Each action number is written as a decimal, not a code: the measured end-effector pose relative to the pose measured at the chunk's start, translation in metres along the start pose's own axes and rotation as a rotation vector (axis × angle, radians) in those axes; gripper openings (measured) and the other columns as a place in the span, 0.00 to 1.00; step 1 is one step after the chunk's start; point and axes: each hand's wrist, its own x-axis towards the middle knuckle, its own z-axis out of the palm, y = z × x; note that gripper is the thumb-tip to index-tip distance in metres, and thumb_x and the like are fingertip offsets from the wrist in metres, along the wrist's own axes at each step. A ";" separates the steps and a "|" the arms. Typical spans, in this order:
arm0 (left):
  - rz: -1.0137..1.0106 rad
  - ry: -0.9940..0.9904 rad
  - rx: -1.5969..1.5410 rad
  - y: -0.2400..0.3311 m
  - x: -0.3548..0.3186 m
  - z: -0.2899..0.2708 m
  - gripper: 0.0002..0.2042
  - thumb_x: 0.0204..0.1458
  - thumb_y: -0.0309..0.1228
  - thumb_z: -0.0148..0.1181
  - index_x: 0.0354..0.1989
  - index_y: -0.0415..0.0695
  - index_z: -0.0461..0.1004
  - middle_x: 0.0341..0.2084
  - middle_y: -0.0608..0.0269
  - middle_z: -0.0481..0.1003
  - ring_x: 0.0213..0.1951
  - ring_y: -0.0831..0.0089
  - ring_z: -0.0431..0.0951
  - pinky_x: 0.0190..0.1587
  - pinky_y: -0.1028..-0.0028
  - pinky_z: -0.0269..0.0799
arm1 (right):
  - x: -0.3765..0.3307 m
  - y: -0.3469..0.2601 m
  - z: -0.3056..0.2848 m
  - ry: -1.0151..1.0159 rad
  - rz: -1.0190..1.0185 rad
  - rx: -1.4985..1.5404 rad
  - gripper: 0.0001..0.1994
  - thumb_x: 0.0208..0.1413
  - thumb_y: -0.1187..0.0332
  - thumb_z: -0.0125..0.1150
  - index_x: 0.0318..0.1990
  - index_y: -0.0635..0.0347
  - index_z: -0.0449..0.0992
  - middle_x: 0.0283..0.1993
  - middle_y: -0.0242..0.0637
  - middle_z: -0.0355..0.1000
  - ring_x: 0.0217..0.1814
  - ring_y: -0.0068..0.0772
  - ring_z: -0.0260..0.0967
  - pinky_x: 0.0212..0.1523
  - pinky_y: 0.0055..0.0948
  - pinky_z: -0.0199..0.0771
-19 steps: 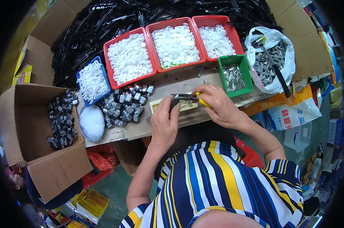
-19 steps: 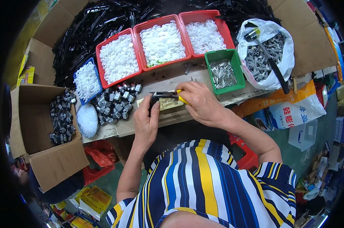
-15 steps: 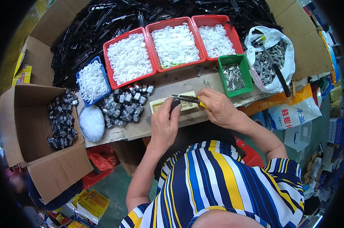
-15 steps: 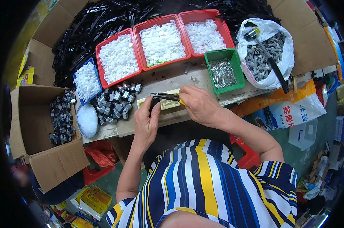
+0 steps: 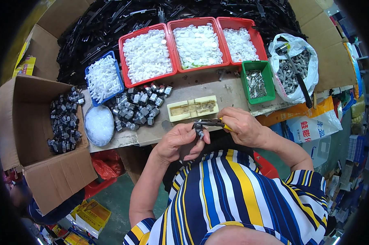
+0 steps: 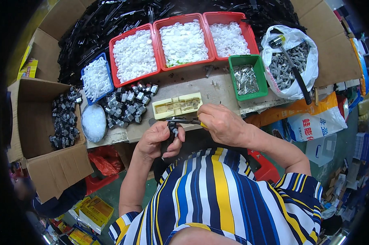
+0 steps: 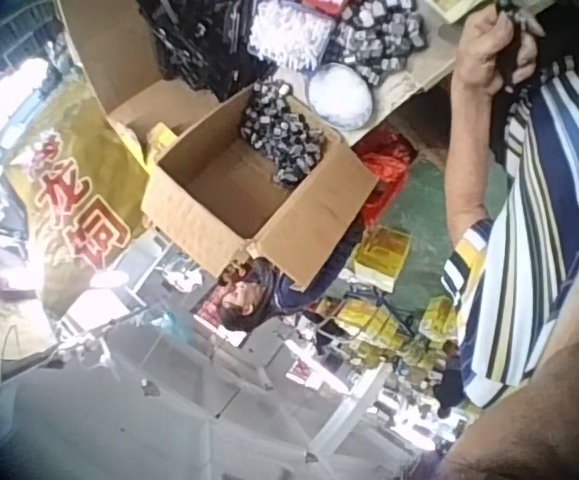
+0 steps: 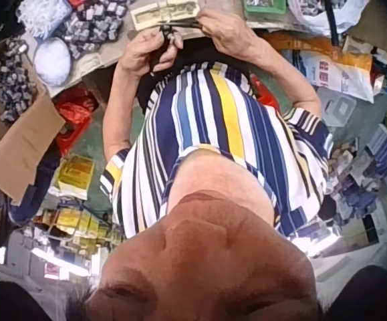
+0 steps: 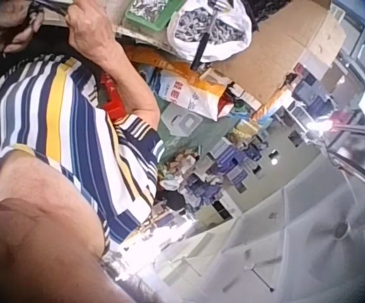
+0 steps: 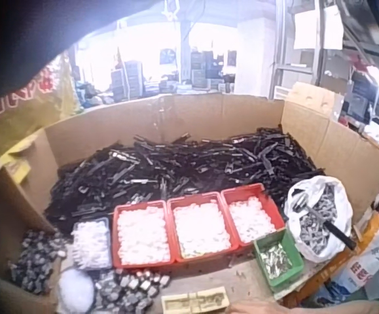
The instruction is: The person assembles small metal lock bodies by hand. They pick up a lock body, insert a white plastic component, and use pliers to press a metal pin into the assembly. The person repeats this process for multiple units, placing the finished items into a cardboard box.
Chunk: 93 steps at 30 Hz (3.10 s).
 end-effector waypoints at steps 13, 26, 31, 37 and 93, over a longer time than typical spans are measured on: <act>-0.359 0.999 1.626 -0.031 -0.149 -0.013 0.13 0.59 0.35 0.59 0.41 0.35 0.77 0.29 0.48 0.77 0.33 0.49 0.78 0.39 0.59 0.72 | 0.009 0.053 0.008 0.069 0.164 -0.328 0.07 0.49 0.76 0.58 0.35 0.65 0.70 0.42 0.43 0.67 0.48 0.47 0.66 0.45 0.44 0.66; 0.413 0.807 2.103 0.029 -0.017 -0.002 0.09 0.52 0.17 0.59 0.42 0.35 0.76 0.35 0.51 0.73 0.39 0.53 0.75 0.41 0.60 0.71 | 0.003 0.056 0.023 0.039 0.238 -0.520 0.09 0.50 0.74 0.58 0.40 0.62 0.71 0.43 0.43 0.66 0.50 0.45 0.65 0.47 0.42 0.65; 0.296 0.713 2.435 0.056 0.029 -0.029 0.15 0.40 0.14 0.58 0.40 0.35 0.71 0.36 0.52 0.69 0.40 0.56 0.74 0.41 0.62 0.74 | 0.001 0.049 0.011 0.026 0.218 -0.426 0.16 0.51 0.69 0.67 0.44 0.64 0.70 0.48 0.45 0.66 0.54 0.48 0.64 0.52 0.43 0.66; 0.070 0.565 2.491 0.064 0.036 -0.033 0.20 0.43 0.15 0.55 0.49 0.35 0.70 0.40 0.51 0.68 0.43 0.56 0.75 0.42 0.62 0.75 | 0.021 0.061 -0.018 0.063 0.105 -0.233 0.17 0.51 0.68 0.69 0.44 0.64 0.70 0.47 0.45 0.65 0.52 0.49 0.66 0.49 0.43 0.68; 0.534 0.757 0.254 -0.019 0.028 -0.005 0.22 0.55 0.18 0.64 0.59 0.36 0.71 0.49 0.58 0.74 0.40 0.75 0.80 0.42 0.75 0.78 | 0.041 0.020 0.007 0.172 -0.122 -0.108 0.09 0.50 0.69 0.69 0.37 0.57 0.77 0.40 0.32 0.70 0.44 0.35 0.71 0.41 0.36 0.66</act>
